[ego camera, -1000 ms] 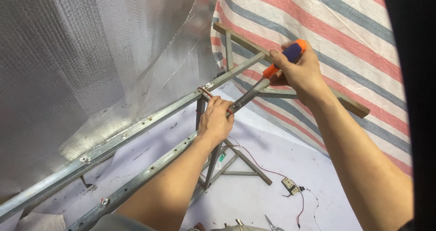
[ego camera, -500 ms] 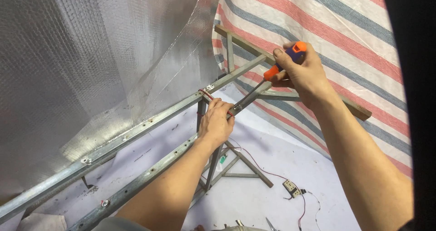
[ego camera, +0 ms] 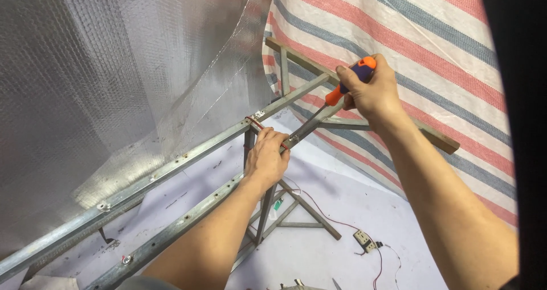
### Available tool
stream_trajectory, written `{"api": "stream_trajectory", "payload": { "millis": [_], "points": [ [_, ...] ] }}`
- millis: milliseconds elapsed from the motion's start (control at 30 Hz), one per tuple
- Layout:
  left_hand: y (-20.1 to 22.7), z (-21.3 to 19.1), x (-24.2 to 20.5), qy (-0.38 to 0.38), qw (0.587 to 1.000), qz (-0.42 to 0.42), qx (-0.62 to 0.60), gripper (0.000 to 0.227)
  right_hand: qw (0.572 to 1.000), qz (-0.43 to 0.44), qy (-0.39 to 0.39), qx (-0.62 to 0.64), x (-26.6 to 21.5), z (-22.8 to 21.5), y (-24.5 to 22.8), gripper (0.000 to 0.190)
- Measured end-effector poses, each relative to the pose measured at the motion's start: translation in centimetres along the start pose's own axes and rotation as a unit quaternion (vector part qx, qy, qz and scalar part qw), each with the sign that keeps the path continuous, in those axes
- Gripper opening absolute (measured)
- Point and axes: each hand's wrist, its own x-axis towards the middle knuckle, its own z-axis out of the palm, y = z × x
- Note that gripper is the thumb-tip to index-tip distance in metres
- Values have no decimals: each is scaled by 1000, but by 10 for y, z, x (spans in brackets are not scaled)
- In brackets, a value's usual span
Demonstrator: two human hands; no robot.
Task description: The person uses a screwdriver to tighten screws on a metal frame structure. They hold the frame with one hand and turn the screwdriver with the other, working on multiple screw locations along the frame.
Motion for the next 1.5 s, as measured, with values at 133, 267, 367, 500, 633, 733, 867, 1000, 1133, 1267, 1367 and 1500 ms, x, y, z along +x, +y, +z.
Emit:
{"api": "stream_trajectory", "payload": {
  "millis": [133, 267, 367, 500, 633, 733, 867, 1000, 1133, 1267, 1367, 1500],
  "points": [
    [-2, 2, 2, -7, 1000, -5, 18, 39, 999, -8, 13, -33, -11, 5, -18, 45],
    [-2, 2, 2, -8, 1000, -5, 23, 40, 995, 73, -27, 54, -16, 1, -29, 45],
    [-1, 1, 2, -7, 1000, -6, 26, 39, 983, 126, -64, 118, -22, -5, -43, 46],
    [-5, 5, 3, 10, 1000, 8, 27, 39, 995, 65, -57, 57, -15, -6, -26, 39],
    [-6, 7, 2, 15, 999, 13, 26, 39, 998, 47, -20, 26, -12, -2, -12, 50],
    [-5, 6, 3, 16, 999, 13, 30, 39, 996, 50, -49, 57, -21, 0, -30, 53],
    [-6, 6, 2, 15, 999, 11, 32, 39, 990, 69, -78, 97, -24, 0, -44, 50],
    [-7, 8, 2, 15, 1000, 5, 10, 39, 996, 46, -56, 43, -12, -3, -21, 41],
    [-5, 7, 3, 6, 1000, -1, 24, 39, 997, 62, -23, 39, -18, -3, -22, 42],
    [-2, 3, 1, -2, 1000, -8, 19, 39, 991, 52, -76, 101, -25, -10, -40, 55],
    [-1, 2, 1, -3, 1000, -4, 22, 38, 989, 45, -84, 114, -23, -13, -39, 52],
    [-3, 4, 1, 1, 1000, -4, 19, 38, 994, 30, -62, 84, -21, -9, -36, 36]
  ]
}}
